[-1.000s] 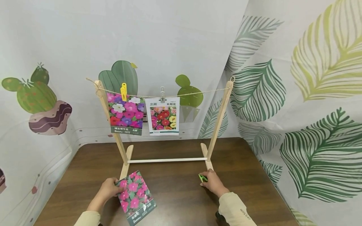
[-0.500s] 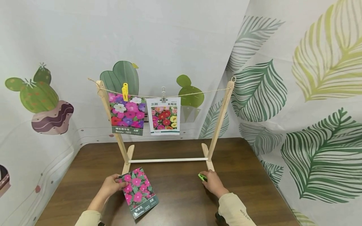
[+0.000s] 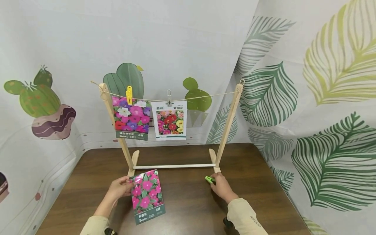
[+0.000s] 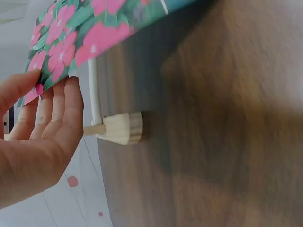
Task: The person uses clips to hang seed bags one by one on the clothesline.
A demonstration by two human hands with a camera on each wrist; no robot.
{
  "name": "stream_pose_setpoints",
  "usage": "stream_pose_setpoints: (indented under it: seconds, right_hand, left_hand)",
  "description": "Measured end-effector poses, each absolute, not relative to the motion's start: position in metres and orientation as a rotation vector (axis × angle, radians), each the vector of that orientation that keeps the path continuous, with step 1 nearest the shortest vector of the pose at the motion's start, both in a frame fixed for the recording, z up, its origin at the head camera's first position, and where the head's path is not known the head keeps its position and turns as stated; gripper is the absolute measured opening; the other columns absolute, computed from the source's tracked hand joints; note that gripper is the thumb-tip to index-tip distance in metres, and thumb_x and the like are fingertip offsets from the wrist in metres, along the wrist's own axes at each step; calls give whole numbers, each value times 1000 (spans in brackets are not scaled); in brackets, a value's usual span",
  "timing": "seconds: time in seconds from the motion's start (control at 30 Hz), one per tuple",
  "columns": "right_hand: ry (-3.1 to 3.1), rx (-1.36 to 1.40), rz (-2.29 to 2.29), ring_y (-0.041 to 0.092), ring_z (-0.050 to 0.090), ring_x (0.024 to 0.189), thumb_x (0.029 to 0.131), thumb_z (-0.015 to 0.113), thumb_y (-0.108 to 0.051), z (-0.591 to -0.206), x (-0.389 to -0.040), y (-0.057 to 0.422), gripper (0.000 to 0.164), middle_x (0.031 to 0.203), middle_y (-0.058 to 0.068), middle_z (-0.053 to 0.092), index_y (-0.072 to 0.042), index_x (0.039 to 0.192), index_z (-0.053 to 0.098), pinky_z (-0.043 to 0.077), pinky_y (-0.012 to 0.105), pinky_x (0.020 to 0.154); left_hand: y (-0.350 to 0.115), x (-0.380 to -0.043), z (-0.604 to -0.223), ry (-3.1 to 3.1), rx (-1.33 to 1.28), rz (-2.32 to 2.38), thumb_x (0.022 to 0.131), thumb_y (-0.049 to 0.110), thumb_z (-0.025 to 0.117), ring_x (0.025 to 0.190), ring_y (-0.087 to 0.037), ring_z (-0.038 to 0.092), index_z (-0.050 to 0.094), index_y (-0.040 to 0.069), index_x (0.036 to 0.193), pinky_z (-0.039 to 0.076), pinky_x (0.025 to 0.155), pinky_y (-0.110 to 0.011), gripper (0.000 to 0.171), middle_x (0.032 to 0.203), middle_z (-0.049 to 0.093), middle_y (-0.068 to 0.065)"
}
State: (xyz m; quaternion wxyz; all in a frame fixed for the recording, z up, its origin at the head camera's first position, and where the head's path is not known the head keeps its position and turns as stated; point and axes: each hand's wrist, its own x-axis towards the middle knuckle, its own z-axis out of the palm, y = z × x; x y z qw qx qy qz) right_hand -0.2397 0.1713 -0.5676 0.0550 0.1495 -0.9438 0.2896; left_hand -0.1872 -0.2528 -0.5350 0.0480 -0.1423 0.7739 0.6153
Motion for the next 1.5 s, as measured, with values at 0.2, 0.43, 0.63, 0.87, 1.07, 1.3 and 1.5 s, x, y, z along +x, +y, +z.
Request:
stream_pose_setpoints:
  seconds: [0.2,0.43,0.63,0.87,1.07,1.3,1.5]
  right_hand:
    - [-2865,455,907,19,55,74,75,70,6,-562,-243,171,26,90,15,56,9,100,65,49,33,63]
    - [-2832,474,920,22,57,76,74,70,8,-561,-246,172,26,91,16,57,9,100,65,50,36,65]
    - [-2799,484,938,25,59,80,74,70,8,-557,-249,171,25,92,16,56,9,99,65,51,37,68]
    - [-2783,495,948,27,60,83,75,71,6,-553,-251,172,24,97,19,58,9,98,65,51,37,68]
    - [-2756,498,945,18,53,70,76,71,5,-551,-251,171,24,96,18,58,10,98,65,46,27,58]
    - [-2718,518,937,20,55,73,74,71,6,-545,-252,172,24,95,18,58,8,97,64,47,27,59]
    - [-2669,540,937,32,62,82,73,71,7,-536,-253,173,25,94,19,58,5,97,64,52,39,68]
  left_hand:
    - [-247,-191,-529,2284,-417,1967,88,6,68,73,-17,66,56,-11,112,57,70,-36,31,86,66,-5]
    - [-243,-194,-525,2301,-373,1945,87,5,68,76,-16,67,43,-14,129,53,68,-32,53,94,68,-9]
    - [-237,-194,-520,2280,-319,1969,86,0,66,83,-20,69,41,-15,129,55,75,-31,52,103,66,-20]
    - [-231,-197,-513,2257,-309,2019,86,-2,66,81,-19,68,54,-15,111,55,81,-39,30,90,69,-13]
    - [-228,-199,-510,2311,-329,1949,88,0,64,84,-17,66,59,-11,109,55,79,-37,24,91,67,-9]
    - [-223,-204,-505,2288,-317,1969,88,7,68,86,-15,64,63,-8,109,55,80,-37,26,93,66,-7]
    - [-219,-210,-497,2274,-298,2002,89,10,68,87,-14,64,63,-7,112,55,79,-35,29,95,67,-7]
